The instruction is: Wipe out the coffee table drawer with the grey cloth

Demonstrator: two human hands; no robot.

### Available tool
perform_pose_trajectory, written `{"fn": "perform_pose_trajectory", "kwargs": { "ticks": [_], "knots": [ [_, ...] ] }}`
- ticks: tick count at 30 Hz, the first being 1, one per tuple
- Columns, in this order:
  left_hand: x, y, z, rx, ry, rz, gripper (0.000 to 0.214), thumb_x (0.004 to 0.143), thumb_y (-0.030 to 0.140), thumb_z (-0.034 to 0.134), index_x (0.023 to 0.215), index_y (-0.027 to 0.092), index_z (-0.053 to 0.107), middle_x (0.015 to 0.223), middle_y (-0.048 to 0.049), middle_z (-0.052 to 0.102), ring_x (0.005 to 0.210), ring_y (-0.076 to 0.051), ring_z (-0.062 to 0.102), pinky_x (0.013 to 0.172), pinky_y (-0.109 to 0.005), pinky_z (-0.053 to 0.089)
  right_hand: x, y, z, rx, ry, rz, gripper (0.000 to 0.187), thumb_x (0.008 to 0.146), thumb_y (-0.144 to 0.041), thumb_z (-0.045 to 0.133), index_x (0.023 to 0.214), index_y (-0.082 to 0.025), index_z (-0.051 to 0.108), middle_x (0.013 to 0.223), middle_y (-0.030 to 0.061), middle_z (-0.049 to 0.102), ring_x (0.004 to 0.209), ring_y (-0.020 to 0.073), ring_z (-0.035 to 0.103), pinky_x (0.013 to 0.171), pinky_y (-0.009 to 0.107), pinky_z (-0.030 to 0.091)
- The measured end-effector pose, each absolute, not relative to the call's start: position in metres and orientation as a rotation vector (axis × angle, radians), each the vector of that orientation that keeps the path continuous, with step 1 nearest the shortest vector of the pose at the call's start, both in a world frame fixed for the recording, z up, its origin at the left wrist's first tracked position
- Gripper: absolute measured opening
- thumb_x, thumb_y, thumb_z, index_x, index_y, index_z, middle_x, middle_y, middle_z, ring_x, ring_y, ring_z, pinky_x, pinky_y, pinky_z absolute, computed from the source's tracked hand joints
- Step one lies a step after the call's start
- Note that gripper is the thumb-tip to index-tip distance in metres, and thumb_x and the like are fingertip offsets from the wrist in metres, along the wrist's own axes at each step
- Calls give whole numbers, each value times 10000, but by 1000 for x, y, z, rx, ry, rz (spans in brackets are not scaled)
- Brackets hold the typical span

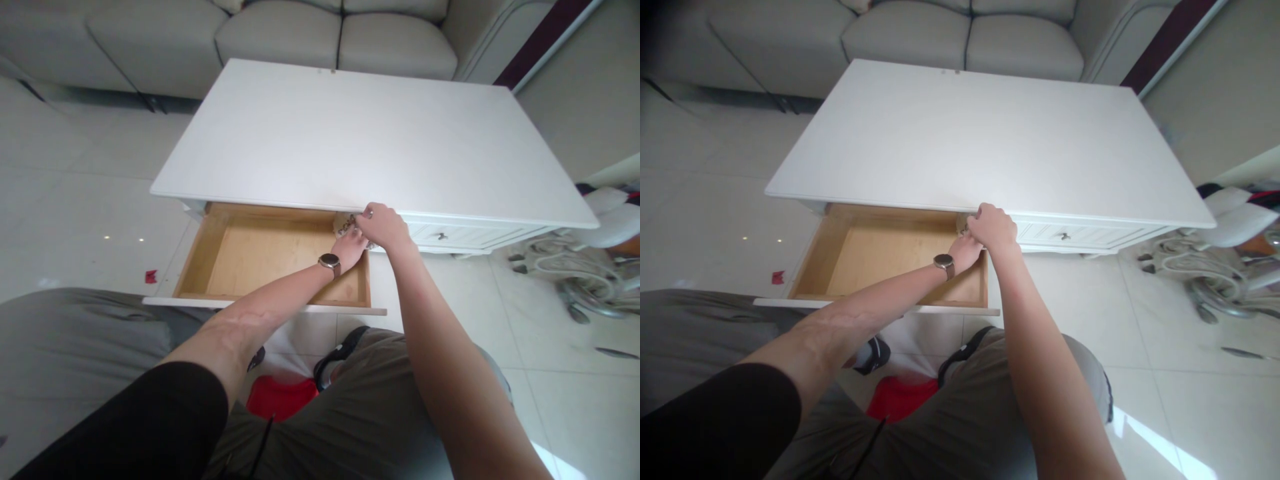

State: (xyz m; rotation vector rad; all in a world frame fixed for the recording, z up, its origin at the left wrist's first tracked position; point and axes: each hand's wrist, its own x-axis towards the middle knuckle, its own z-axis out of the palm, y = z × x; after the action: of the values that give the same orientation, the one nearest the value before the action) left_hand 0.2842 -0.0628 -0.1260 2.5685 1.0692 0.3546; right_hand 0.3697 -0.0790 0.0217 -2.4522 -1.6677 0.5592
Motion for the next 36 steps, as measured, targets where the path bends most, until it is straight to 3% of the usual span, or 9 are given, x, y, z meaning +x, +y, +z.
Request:
{"fn": "perform_pose_trajectory", "kwargs": {
  "ticks": [4,10,16,22,27,31,36],
  "knots": [
    [261,-39,-121,2749,1062,267,493,1046,148,346,1493,192,550,1495,-203,553,1449,-330,459,970,-432,588,371,-80,21,-2443,-1681,571,305,906,-352,515,1117,-224,694,1211,147,715,1123,329,669,968,468,516],
    [198,-7,-127,2734,1025,89,617,951,56,372,1465,299,613,1705,-80,351,1571,-393,259,1072,-587,494,370,-80,24,-2448,-1695,585,319,916,-358,521,1142,-215,696,1239,154,709,1153,325,659,983,449,514],
    [129,7,-131,2628,1188,1,662,939,71,388,1509,353,569,1734,-41,286,1596,-395,177,1102,-657,422,368,-80,26,-2447,-1724,593,338,916,-343,517,1173,-215,696,1232,150,716,1154,328,662,979,448,518],
    [56,20,-124,2566,1391,-57,564,944,115,451,1423,342,641,1707,-67,348,1556,-411,257,1088,-650,427,367,-81,26,-2440,-1758,597,329,918,-336,523,1164,-216,705,1211,146,726,1154,327,668,987,447,516],
    [-13,35,-126,2410,1771,-62,493,934,135,440,1364,225,664,1579,-158,501,1497,-436,321,1100,-660,403,367,-82,26,-2447,-1784,605,353,931,-337,519,1203,-208,702,1227,146,729,1164,323,669,995,443,519],
    [-34,40,-125,2380,1859,-40,435,891,153,545,1308,179,665,1489,-185,565,1426,-433,427,1149,-614,365,363,-85,15,-2515,-1857,651,390,947,-317,521,1262,-153,682,1292,196,702,1203,334,661,1000,432,521],
    [-27,34,-122,2346,1843,-97,441,893,146,599,1333,147,616,1558,-177,500,1386,-415,452,1142,-595,379,359,-95,-24,-2703,-1860,788,534,962,-207,541,1481,-87,492,1437,269,586,1274,338,641,1009,411,527]
  ]
}}
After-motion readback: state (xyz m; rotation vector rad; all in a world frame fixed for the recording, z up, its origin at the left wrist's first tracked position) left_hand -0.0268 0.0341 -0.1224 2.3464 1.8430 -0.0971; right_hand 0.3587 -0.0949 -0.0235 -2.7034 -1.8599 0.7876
